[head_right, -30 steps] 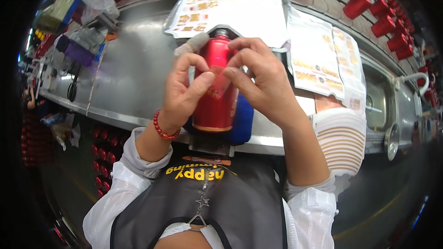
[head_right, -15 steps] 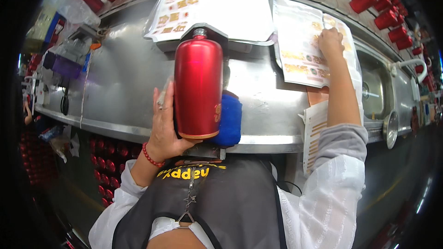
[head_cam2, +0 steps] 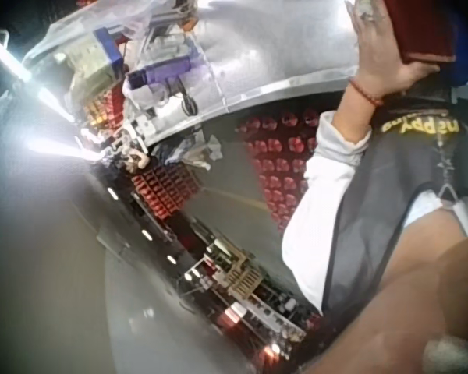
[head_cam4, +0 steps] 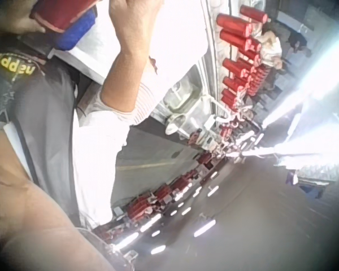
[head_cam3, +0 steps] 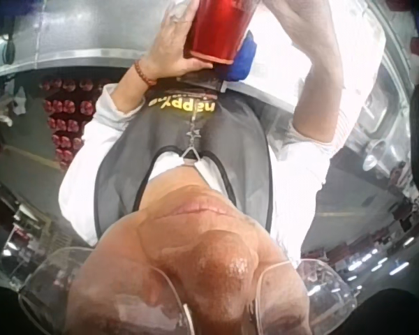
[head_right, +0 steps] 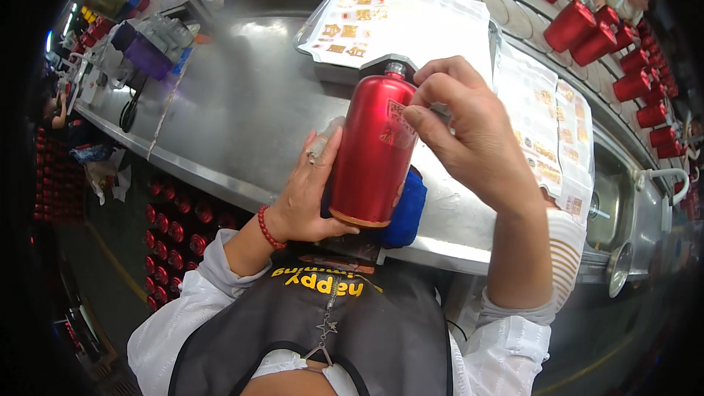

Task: The person picks red cans from a stack, places each on a blue holder, and applies gold stickers to the sides and bottom. They smooth each sticker with a green tool and rotate the can to cover all sides. Finished cans are placed on a nearby tray.

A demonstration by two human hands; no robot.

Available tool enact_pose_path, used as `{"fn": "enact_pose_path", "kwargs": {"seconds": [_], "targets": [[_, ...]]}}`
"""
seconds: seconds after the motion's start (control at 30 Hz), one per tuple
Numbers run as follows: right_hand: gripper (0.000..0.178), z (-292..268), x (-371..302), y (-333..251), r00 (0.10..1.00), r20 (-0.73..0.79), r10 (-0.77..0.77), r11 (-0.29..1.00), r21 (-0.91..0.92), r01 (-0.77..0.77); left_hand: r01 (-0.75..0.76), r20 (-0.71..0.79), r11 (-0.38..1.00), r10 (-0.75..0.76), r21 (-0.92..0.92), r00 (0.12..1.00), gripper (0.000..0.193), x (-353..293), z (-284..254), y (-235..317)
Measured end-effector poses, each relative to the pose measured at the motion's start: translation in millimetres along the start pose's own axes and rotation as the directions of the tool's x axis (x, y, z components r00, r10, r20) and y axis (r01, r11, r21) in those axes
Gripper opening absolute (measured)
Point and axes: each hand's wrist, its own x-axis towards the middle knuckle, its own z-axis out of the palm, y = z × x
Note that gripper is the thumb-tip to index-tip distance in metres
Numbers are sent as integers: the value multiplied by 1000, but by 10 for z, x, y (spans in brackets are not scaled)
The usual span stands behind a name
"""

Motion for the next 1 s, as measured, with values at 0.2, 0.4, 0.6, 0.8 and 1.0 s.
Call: {"fn": "enact_pose_path", "kwargs": {"seconds": [0.2, 0.4, 0.6, 0.8, 1.0], "targets": [[15, 206, -49, 117, 998, -61, -31, 995, -93, 25, 101, -66, 783, -179, -614, 982, 84, 382, 9, -84], [15, 34, -61, -260, 991, 42, -125, 992, 27, 124, 116, -112, 686, -278, -718, 954, 69, 564, -13, -24], [17, 317, -15, 117, 996, -60, -62, 992, -112, 55, 135, -94, 647, -306, -751, 948, 65, 546, 67, -13], [14, 341, 25, 238, 985, -84, -153, 964, -231, 130, 219, -160, 854, -328, -473, 931, 83, 604, 159, -22], [10, 414, -32, 253, 964, -251, -90, 978, -205, 38, 226, -158, 858, -330, -462, 931, 84, 597, 161, 32]]}}
